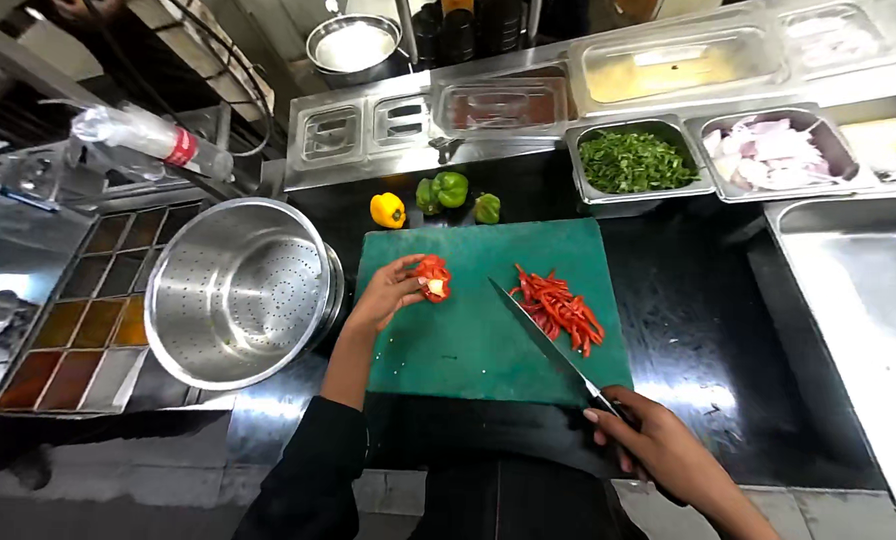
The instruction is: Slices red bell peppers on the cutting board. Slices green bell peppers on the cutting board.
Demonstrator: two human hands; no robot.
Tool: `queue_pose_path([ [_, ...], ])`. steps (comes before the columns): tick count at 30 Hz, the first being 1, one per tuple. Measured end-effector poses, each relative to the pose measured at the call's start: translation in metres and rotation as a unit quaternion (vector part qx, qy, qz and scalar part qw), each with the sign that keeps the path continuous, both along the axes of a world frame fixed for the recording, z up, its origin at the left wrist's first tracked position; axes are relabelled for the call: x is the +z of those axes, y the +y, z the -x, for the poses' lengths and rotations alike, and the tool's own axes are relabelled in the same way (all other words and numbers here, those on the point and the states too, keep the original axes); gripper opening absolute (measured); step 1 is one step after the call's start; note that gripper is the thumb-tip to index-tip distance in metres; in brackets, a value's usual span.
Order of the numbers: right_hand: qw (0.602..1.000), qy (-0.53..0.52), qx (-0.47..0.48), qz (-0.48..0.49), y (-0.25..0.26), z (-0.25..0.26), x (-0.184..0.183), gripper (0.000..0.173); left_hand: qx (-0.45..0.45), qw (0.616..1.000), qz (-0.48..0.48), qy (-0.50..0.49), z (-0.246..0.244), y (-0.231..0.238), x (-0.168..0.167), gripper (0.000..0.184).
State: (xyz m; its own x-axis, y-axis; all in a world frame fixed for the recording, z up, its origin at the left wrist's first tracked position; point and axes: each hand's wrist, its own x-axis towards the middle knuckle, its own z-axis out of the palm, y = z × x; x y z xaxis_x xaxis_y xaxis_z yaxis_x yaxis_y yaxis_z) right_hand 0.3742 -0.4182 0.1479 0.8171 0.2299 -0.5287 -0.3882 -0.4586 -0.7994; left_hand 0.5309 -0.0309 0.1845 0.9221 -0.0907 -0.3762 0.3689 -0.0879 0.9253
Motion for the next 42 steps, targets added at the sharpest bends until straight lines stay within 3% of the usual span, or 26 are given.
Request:
queue_pose_path([
  [5, 1.0, 0.012, 0.015, 0.003, 0.021, 0.003, -0.007, 0.036, 0.0, 0.998, 0.007, -0.055, 0.027, 0.014, -0.013, 0.022],
  [13, 1.0, 0.019, -0.01, -0.001, 0.029, 0.012, -0.012, 0.035, 0.102, 0.988, -0.02, -0.114, 0.067, -0.001, -0.007, 0.02],
  [15, 1.0, 0.018, -0.014, 0.005, 0.031, 0.014, -0.012, 0.036, 0.11, 0.964, -0.092, -0.222, 0.075, -0.014, -0.016, 0.023],
  [18, 1.0, 0.019, -0.023, 0.009, 0.035, 0.019, -0.011, 0.038, 0.098, 0.888, -0.23, -0.385, 0.091, -0.049, -0.046, 0.024],
  [20, 0.999, 0.023, -0.03, 0.004, 0.037, 0.021, -0.011, 0.038, 0.061, 0.843, -0.303, -0.441, 0.106, -0.08, -0.068, 0.022],
  [22, 0.999, 0.033, -0.02, 0.016, 0.037, 0.022, -0.01, 0.046, -0.011, 0.838, -0.343, -0.425, 0.123, -0.108, -0.083, 0.019],
  [24, 0.998, 0.037, -0.003, 0.05, 0.04, 0.019, -0.008, 0.048, -0.07, 0.867, -0.335, -0.362, 0.131, -0.12, -0.086, 0.025],
  [26, 0.996, 0.028, 0.002, 0.083, 0.044, 0.017, -0.004, 0.039, -0.105, 0.909, -0.281, -0.289, 0.132, -0.114, -0.074, 0.036],
  [28, 0.993, 0.018, 0.014, 0.119, 0.048, 0.016, 0.002, 0.032, -0.1, 0.928, -0.239, -0.268, 0.13, -0.105, -0.065, 0.033],
  [30, 0.987, 0.01, 0.022, 0.161, 0.053, 0.014, 0.013, 0.029, -0.076, 0.919, -0.229, -0.312, 0.125, -0.101, -0.07, 0.02],
  [34, 0.967, -0.045, 0.073, 0.24, 0.057, 0.015, 0.02, 0.038, -0.138, 0.867, -0.235, -0.419, 0.114, -0.106, -0.087, 0.014],
  [38, 0.932, -0.033, 0.142, 0.332, 0.069, 0.009, 0.03, 0.032, -0.167, 0.841, -0.263, -0.442, 0.108, -0.111, -0.091, 0.013],
  [42, 0.918, -0.006, 0.161, 0.364, 0.086, 0.008, 0.023, 0.029, -0.216, 0.821, -0.3, -0.435, 0.105, -0.113, -0.079, 0.012],
])
